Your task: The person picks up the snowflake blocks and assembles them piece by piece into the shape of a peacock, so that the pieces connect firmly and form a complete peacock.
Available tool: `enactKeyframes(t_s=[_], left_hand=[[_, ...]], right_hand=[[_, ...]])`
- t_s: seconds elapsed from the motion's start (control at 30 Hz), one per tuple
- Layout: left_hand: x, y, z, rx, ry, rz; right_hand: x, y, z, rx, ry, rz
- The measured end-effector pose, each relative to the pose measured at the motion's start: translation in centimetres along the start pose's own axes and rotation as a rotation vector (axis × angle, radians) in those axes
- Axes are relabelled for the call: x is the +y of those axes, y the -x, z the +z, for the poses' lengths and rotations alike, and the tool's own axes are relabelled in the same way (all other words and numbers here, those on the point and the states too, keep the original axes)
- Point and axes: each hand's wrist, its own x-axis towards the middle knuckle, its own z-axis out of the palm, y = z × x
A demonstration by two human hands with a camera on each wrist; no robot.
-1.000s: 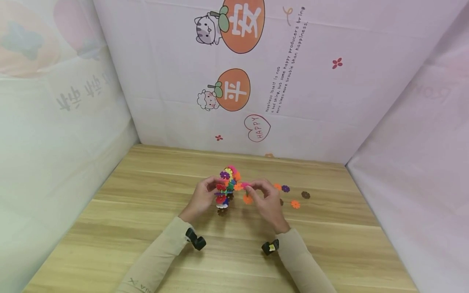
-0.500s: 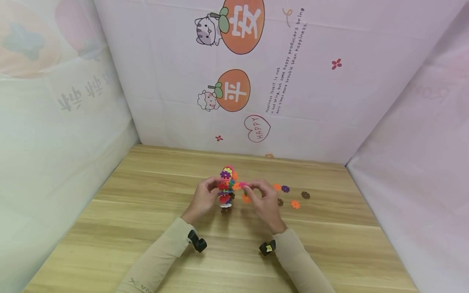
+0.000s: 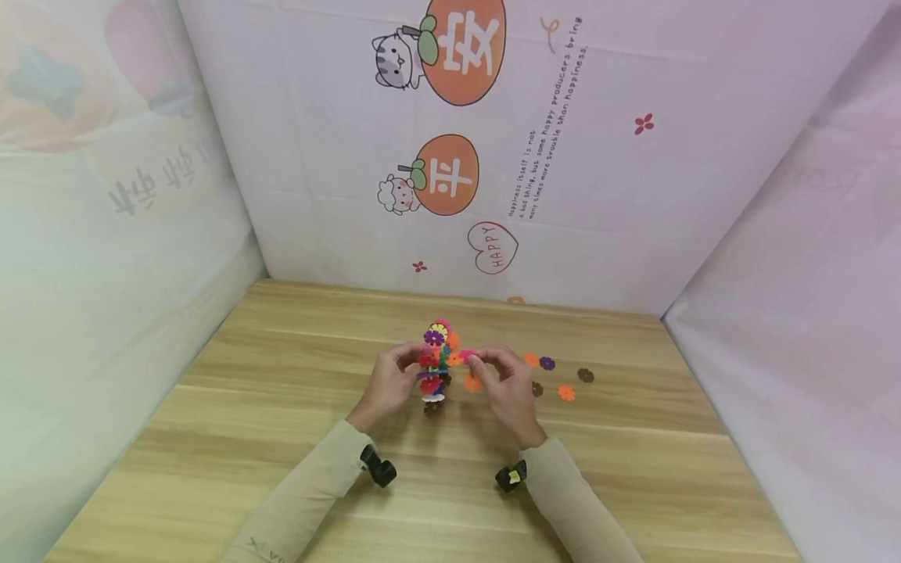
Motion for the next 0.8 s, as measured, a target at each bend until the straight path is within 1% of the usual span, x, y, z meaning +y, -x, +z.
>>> enactKeyframes(t_s=[0.13,0.23,0.37,0.43,0.53,0.6,0.7,0.77,0.8], left_hand=[[0.2,0.0,0.0,0.0,0.034,-0.001],[0.0,0.0,-0.1,-0.005,0.008,0.009],[-1.0,-0.2,-0.4,0.024,-0.041,-0.022],[-1.5,-0.3,-0.4,0.05,-0.034,-0.059],[-2.1,-0.3,-0.5,0.08,-0.011,-0.108],[-2.3,-0.2,-0.5,0.083,-0.008,-0.135],[-2.5,-0.2,-0.9,0.043,-0.017,-0.157],[-2.7,-0.3,-1.4,-0.004,0.008,-0.188],[-2.8,-0.4,-1.7,-0.033,0.041,-0.21]], right_hand=[[0.1,0.0,0.3,0.021,-0.007,-0.031],[0.2,0.0,0.2,0.009,0.018,-0.016],[0.0,-0.5,0.0,-0.056,0.146,0.035],[-0.1,-1.0,0.0,-0.089,0.215,0.056],[-0.1,-1.7,0.1,-0.116,0.292,0.078],[0.0,-2.2,0.1,-0.136,0.335,0.092],[-0.1,-3.2,-0.1,-0.203,0.388,0.129],[-0.1,-4.2,-0.2,-0.277,0.412,0.153],[-0.3,-4.8,-0.2,-0.323,0.422,0.157]])
